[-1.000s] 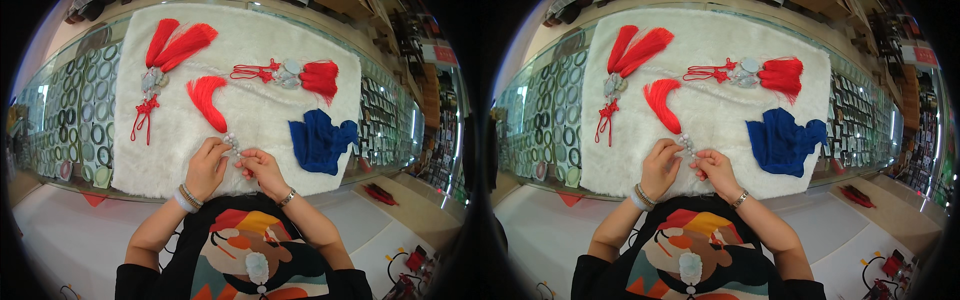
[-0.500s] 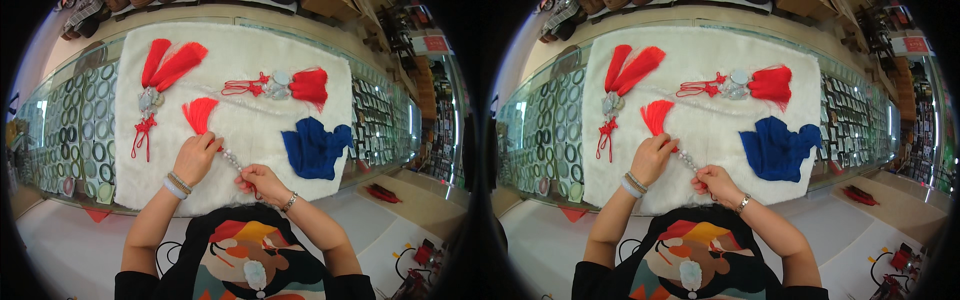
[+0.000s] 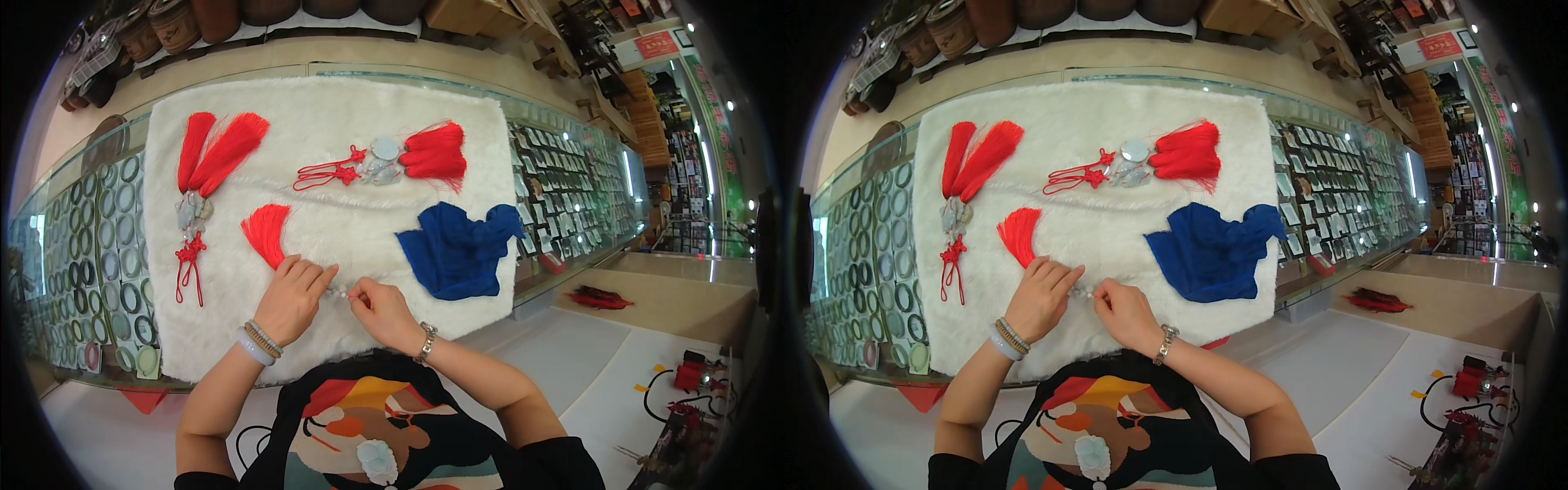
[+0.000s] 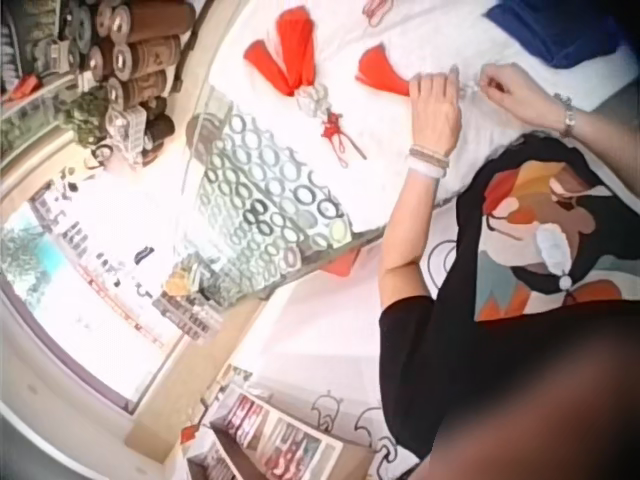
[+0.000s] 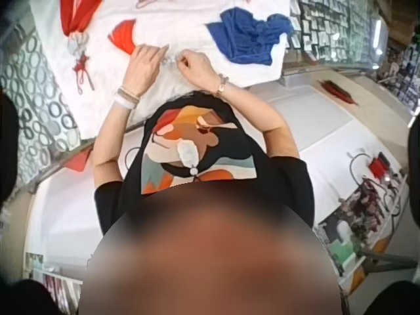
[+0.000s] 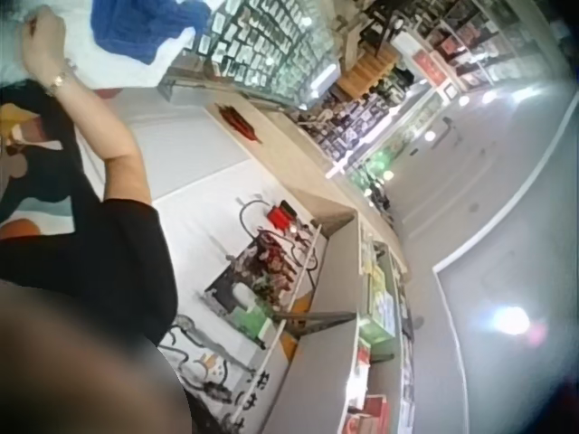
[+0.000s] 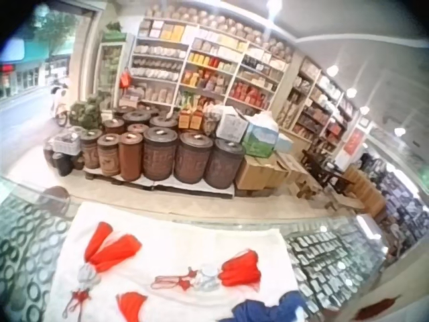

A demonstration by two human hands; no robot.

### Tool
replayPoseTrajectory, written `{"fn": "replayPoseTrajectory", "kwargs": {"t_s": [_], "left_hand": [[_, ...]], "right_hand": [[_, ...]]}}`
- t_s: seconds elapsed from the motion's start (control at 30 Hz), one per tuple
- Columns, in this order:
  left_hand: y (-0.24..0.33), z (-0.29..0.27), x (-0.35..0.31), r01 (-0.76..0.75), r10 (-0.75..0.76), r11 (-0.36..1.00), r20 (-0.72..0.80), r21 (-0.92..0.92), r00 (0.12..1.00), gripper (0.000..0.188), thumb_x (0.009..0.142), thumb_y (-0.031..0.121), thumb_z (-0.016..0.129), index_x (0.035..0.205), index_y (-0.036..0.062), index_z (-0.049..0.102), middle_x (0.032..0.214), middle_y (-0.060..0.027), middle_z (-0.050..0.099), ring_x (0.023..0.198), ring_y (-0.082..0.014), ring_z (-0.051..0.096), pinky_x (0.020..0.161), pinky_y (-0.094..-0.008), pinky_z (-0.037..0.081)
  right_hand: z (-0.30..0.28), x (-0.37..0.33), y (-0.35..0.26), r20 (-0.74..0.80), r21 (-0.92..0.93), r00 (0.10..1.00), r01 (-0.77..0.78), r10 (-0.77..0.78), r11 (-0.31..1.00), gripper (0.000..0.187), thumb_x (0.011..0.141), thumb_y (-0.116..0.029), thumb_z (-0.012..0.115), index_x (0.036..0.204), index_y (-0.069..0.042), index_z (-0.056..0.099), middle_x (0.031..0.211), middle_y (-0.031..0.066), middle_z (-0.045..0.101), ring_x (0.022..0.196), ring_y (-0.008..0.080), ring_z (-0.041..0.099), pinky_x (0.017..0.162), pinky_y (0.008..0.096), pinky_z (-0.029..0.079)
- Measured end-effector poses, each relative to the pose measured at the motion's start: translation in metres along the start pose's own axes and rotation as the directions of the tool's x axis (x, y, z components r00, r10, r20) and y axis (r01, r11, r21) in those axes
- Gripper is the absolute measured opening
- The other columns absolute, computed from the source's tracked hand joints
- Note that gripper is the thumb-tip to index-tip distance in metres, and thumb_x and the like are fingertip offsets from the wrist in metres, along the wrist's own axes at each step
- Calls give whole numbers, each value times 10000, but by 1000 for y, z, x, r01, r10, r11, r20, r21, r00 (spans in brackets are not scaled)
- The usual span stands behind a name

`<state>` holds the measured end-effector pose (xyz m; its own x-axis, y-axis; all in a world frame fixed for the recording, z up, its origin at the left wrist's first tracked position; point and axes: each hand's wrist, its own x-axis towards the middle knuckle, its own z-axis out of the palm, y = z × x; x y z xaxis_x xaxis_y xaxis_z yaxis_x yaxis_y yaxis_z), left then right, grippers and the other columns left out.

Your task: The person assembles decorative tassels by threading white beads onto red cords and attaching them to red tassels. They use a blue cloth to wipe the beads and a pair of scissors to trim the cord ends. The finished tassels are placed on a white cloth on the counter.

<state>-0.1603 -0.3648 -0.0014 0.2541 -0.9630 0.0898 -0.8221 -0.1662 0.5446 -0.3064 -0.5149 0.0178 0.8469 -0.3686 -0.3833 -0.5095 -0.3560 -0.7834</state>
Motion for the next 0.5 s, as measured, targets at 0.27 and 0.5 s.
{"fn": "replayPoseTrajectory", "kwargs": {"t_s": [0.27, 0.5], "left_hand": [[-7, -9, -4, 124, -98, 937, 93, -327, 991, 349, 836, 53, 681, 1183, 32, 667, 904, -125, 657, 862, -325, 625, 864, -408, 494], [-21, -58, -9, 416, -198, 668, 391, -617, 899, 280, 927, 70, 671, 1201, 17, 677, 933, -86, 733, 738, -186, 634, 698, -321, 530]], "right_hand": [[-39, -15, -25, 6, -144, 988, 156, -156, 977, 89, 882, -99, 603, 908, -14, 594, 754, 186, 663, 688, 380, 657, 617, 451, 505], [-51, -14, -25, 34, -127, 991, 131, -128, 983, 88, 888, -85, 615, 905, 0, 600, 757, 192, 664, 672, 373, 656, 607, 427, 508]]}}
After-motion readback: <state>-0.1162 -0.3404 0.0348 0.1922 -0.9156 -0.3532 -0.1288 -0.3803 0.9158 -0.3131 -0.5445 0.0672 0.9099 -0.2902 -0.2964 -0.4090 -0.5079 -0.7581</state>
